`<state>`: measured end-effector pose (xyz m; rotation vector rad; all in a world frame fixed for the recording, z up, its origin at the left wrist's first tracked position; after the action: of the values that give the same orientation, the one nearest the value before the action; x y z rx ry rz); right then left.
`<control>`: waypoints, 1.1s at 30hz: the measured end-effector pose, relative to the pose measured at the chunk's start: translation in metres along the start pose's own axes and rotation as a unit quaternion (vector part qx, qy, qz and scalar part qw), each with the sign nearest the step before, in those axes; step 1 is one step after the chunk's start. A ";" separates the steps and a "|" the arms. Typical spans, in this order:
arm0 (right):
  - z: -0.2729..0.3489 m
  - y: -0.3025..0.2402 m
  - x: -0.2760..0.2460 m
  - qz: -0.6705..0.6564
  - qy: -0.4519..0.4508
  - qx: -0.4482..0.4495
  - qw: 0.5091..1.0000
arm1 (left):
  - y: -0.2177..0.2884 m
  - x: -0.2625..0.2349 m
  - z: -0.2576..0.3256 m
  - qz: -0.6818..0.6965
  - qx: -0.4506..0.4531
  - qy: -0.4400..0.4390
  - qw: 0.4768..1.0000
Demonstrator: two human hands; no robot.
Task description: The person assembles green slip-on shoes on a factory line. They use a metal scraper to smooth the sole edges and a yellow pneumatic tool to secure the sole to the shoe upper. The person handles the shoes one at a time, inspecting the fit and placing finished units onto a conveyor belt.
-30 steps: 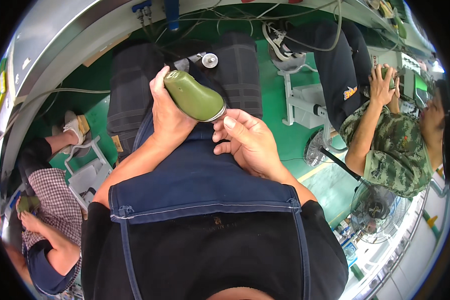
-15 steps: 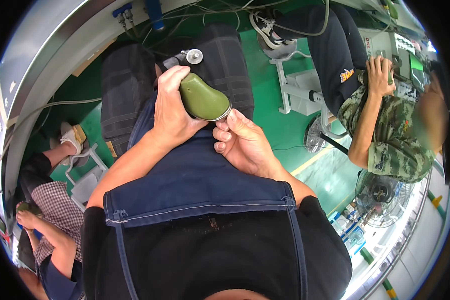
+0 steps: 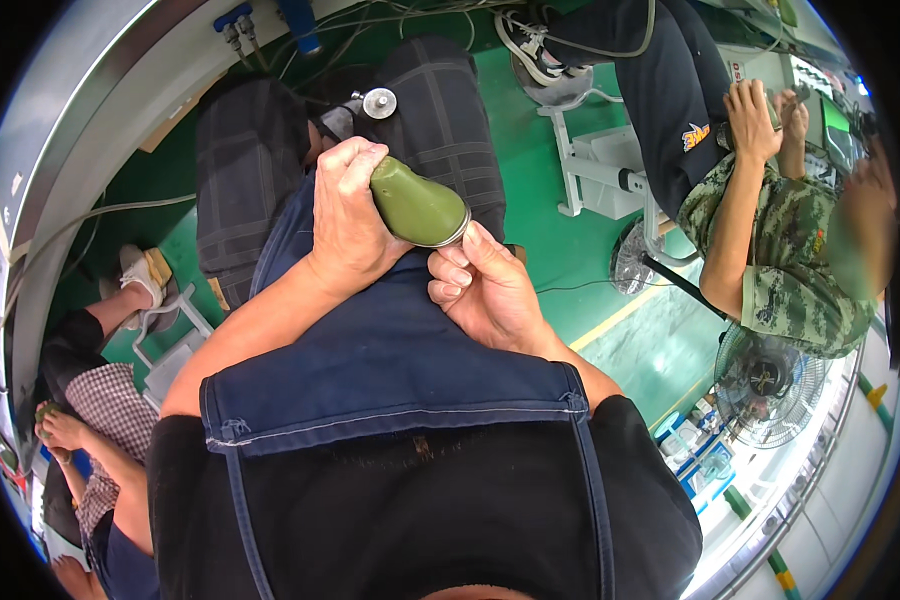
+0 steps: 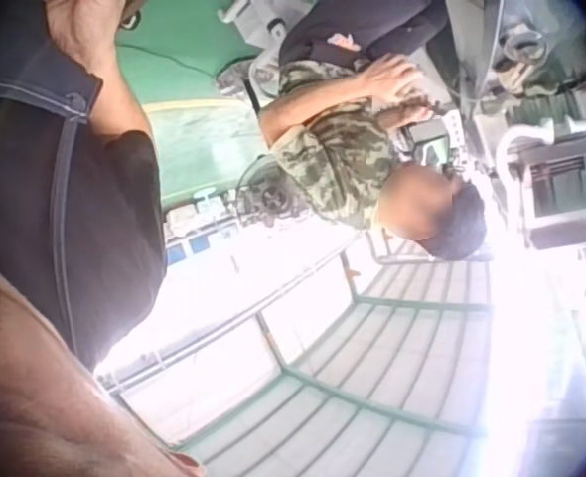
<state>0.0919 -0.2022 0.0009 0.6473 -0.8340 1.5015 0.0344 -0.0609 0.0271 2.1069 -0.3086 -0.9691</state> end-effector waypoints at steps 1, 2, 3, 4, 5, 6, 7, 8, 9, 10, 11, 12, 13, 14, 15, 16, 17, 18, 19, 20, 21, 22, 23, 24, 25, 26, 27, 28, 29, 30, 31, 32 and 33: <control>0.000 0.000 0.001 0.001 0.004 0.000 1.000 | 0.000 0.000 0.001 -0.002 0.000 0.002 1.000; 0.000 0.000 0.002 0.001 0.008 -0.001 1.000 | 0.000 0.001 0.003 -0.004 0.000 0.004 1.000; 0.000 0.000 0.003 0.007 0.016 -0.002 1.000 | 0.000 0.000 0.004 -0.007 0.000 0.005 1.000; 0.000 -0.001 0.004 0.014 0.023 -0.002 1.000 | 0.000 0.000 0.004 -0.009 -0.001 0.007 1.000; 0.000 -0.001 0.005 0.020 0.031 -0.003 0.999 | 0.000 0.000 0.005 -0.011 -0.003 0.008 1.000; -0.001 -0.003 0.006 0.035 0.046 -0.003 0.998 | -0.001 -0.001 0.005 -0.013 -0.004 0.009 1.000; -0.003 -0.005 0.008 0.050 0.060 -0.004 0.997 | -0.003 0.000 0.005 -0.016 -0.011 0.003 1.000; -0.004 -0.008 0.008 0.066 0.074 -0.006 0.995 | -0.005 0.001 0.004 -0.019 -0.018 -0.003 1.000; -0.007 -0.009 0.007 0.075 0.084 -0.004 0.994 | -0.007 0.002 0.004 -0.022 -0.025 -0.009 0.999; -0.011 -0.011 0.007 0.086 0.091 -0.002 0.992 | -0.010 0.001 0.001 -0.017 -0.030 -0.011 0.999; -0.013 -0.012 0.008 0.097 0.098 0.000 0.990 | -0.013 0.000 -0.001 -0.012 -0.035 -0.014 0.999; -0.014 -0.013 0.009 0.119 0.103 0.001 0.988 | -0.016 -0.001 -0.003 -0.007 -0.040 -0.016 0.999; -0.017 -0.015 0.013 0.139 0.105 0.002 0.985 | -0.024 -0.003 -0.006 0.002 -0.052 -0.029 0.998; -0.021 -0.017 0.017 0.160 0.105 0.003 0.981 | -0.031 -0.006 -0.008 0.010 -0.065 -0.042 0.997; -0.023 -0.026 0.023 0.245 0.096 -0.001 0.965 | -0.037 -0.008 -0.010 0.019 -0.078 -0.055 0.995; -0.025 -0.038 0.029 0.329 0.085 -0.006 0.940 | -0.047 -0.011 -0.016 0.076 -0.134 -0.075 0.985; -0.027 -0.049 0.036 0.411 0.072 -0.012 0.909 | -0.057 -0.015 -0.020 0.133 -0.188 -0.094 0.969; -0.032 -0.064 0.042 0.492 0.068 -0.062 0.866 | -0.065 -0.020 -0.026 0.189 -0.241 -0.111 0.945; -0.039 -0.077 0.054 0.558 0.043 -0.126 0.819 | -0.066 -0.026 -0.035 0.236 -0.273 -0.148 0.921; -0.046 -0.082 0.060 0.565 0.026 -0.149 0.811 | -0.069 -0.024 -0.037 0.305 -0.293 -0.164 0.891; -0.053 -0.087 0.069 0.572 0.009 -0.172 0.802 | -0.072 -0.022 -0.039 0.373 -0.311 -0.179 0.856; -0.060 -0.086 0.077 0.564 -0.015 -0.172 0.807 | -0.071 -0.019 -0.038 0.440 -0.328 -0.193 0.813; -0.068 -0.084 0.084 0.566 -0.044 -0.185 0.802 | -0.068 -0.014 -0.035 0.491 -0.337 -0.208 0.776; -0.077 -0.079 0.089 0.568 -0.071 -0.198 0.796 | -0.065 -0.012 -0.033 0.496 -0.340 -0.208 0.771; -0.084 -0.076 0.092 0.569 -0.093 -0.211 0.789 | -0.064 -0.006 -0.030 0.505 -0.342 -0.213 0.763; -0.088 -0.074 0.093 0.577 -0.098 -0.218 0.781 | -0.069 0.001 -0.024 0.489 -0.347 -0.225 0.768; -0.092 -0.074 0.090 0.570 -0.096 -0.210 0.788 | -0.074 0.005 -0.020 0.505 -0.344 -0.218 0.762; -0.096 -0.074 0.086 0.563 -0.094 -0.201 0.796 | -0.076 0.006 -0.018 0.521 -0.341 -0.210 0.754; -0.098 -0.073 0.085 0.556 -0.091 -0.192 0.804 | -0.078 0.006 -0.017 0.537 -0.338 -0.203 0.745; -0.098 -0.074 0.082 0.545 -0.074 -0.174 0.816 | -0.075 0.009 -0.016 0.588 -0.330 -0.193 0.713; -0.097 -0.075 0.086 0.551 -0.070 -0.167 0.814 | -0.079 0.006 -0.019 0.586 -0.322 -0.166 0.725; -0.096 -0.077 0.090 0.557 -0.066 -0.160 0.812 | -0.081 0.008 -0.016 0.622 -0.343 -0.152 0.688; -0.094 -0.078 0.093 0.563 -0.061 -0.153 0.810 | -0.081 0.010 -0.014 0.656 -0.362 -0.138 0.648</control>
<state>0.1662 -0.0709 0.0307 -0.0857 -1.6881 2.2901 0.0434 -0.0042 -0.0323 0.5689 -1.1609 -0.3230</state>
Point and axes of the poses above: each hand's wrist, its own z-axis away from the middle knuckle, its own x-axis out of the palm, y = z × x, the point moved 9 cm from there along -z, towards the middle knuckle, and after that the axes turned 8 degrees about -y, right-handed, at the moved point
